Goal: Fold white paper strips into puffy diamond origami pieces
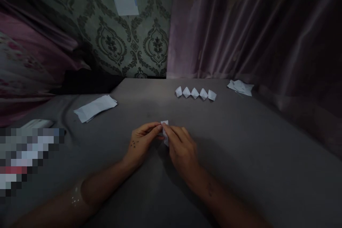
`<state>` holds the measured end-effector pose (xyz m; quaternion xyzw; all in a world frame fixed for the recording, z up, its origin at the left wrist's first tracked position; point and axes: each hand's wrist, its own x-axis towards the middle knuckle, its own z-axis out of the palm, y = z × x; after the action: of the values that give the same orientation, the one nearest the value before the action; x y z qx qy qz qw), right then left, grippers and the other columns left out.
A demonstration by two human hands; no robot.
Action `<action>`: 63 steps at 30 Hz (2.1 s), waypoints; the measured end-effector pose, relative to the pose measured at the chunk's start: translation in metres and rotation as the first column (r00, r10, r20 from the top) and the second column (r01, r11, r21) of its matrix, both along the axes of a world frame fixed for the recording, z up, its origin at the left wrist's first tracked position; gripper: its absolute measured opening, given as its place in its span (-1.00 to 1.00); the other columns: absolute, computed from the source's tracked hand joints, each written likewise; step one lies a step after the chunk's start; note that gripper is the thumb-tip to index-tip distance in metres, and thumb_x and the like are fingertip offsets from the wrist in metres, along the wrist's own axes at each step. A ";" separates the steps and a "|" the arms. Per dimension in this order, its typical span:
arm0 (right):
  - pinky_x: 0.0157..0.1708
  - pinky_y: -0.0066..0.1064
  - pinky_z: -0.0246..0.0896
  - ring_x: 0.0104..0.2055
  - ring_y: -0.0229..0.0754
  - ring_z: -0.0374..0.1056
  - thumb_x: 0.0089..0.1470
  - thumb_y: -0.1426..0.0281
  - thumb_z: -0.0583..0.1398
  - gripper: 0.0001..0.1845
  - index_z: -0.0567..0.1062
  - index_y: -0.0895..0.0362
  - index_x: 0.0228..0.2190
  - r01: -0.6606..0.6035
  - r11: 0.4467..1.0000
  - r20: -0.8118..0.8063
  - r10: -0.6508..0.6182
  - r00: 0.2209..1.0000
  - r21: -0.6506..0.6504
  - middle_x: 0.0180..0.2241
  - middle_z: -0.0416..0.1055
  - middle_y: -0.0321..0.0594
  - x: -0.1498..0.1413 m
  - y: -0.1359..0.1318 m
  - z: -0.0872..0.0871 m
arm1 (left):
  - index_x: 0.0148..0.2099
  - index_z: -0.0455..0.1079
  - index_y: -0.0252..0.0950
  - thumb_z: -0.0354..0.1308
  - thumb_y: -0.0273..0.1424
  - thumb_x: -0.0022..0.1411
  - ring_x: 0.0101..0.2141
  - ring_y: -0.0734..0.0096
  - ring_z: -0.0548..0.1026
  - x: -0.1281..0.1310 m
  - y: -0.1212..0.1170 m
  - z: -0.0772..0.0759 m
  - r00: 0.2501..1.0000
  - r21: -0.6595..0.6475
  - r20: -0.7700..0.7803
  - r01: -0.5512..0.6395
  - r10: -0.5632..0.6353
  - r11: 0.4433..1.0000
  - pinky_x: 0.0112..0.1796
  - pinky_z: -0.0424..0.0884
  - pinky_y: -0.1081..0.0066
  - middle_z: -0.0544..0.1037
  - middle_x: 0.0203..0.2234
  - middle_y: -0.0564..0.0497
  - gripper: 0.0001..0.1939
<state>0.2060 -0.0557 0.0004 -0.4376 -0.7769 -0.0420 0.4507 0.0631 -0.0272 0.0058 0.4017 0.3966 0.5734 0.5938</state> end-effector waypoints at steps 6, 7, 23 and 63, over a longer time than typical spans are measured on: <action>-0.18 -0.25 0.36 -0.19 -0.16 0.39 0.23 0.56 0.03 -0.48 0.31 0.00 0.17 -0.002 0.999 0.001 0.002 1.000 -0.032 -0.18 0.49 -0.13 -0.002 -0.001 0.001 | -0.32 0.59 -0.31 0.36 -0.33 0.00 -0.43 0.46 0.52 -0.001 -0.001 0.004 1.000 0.009 -0.022 0.003 -0.003 1.000 -0.36 0.55 0.42 0.60 -0.42 0.01 -0.82; -0.18 -0.24 0.36 -0.19 -0.15 0.39 0.23 0.56 0.02 -0.48 0.30 0.00 0.18 -0.004 0.999 -0.002 0.004 1.000 -0.038 -0.17 0.48 -0.13 -0.003 -0.001 0.001 | -0.32 0.59 -0.31 0.36 -0.33 0.00 -0.43 0.45 0.53 -0.001 -0.001 0.004 1.000 0.009 -0.026 -0.001 0.002 1.000 -0.34 0.55 0.41 0.60 -0.42 0.01 -0.82; -0.15 -0.24 0.37 -0.20 -0.18 0.41 0.20 0.48 0.14 -0.74 0.53 0.02 -0.12 0.011 0.994 -0.273 -0.041 0.961 -0.113 -0.25 0.51 -0.20 -0.016 0.000 0.011 | -0.32 0.61 -0.25 0.32 -0.39 0.05 -0.40 0.43 0.55 -0.003 -0.001 0.004 0.990 0.084 -0.141 -0.013 0.024 0.996 -0.29 0.51 0.45 0.64 -0.43 0.02 -0.89; -0.40 -0.42 0.23 -0.42 -0.27 0.31 0.18 0.42 0.11 -0.80 0.54 0.09 -0.40 0.024 0.920 -0.246 -0.129 0.961 -0.391 -0.44 0.37 -0.28 -0.012 0.003 0.027 | -0.41 0.58 -0.25 0.27 -0.37 0.10 -0.34 0.42 0.46 -0.004 0.001 0.011 0.964 0.194 -0.263 0.023 0.029 0.981 -0.28 0.36 0.44 0.52 -0.44 0.01 -0.91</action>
<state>0.1936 -0.0528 0.0269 -0.5493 -0.6843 0.1528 0.4546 0.0587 -0.0265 0.0171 0.5302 0.4146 0.5517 0.4926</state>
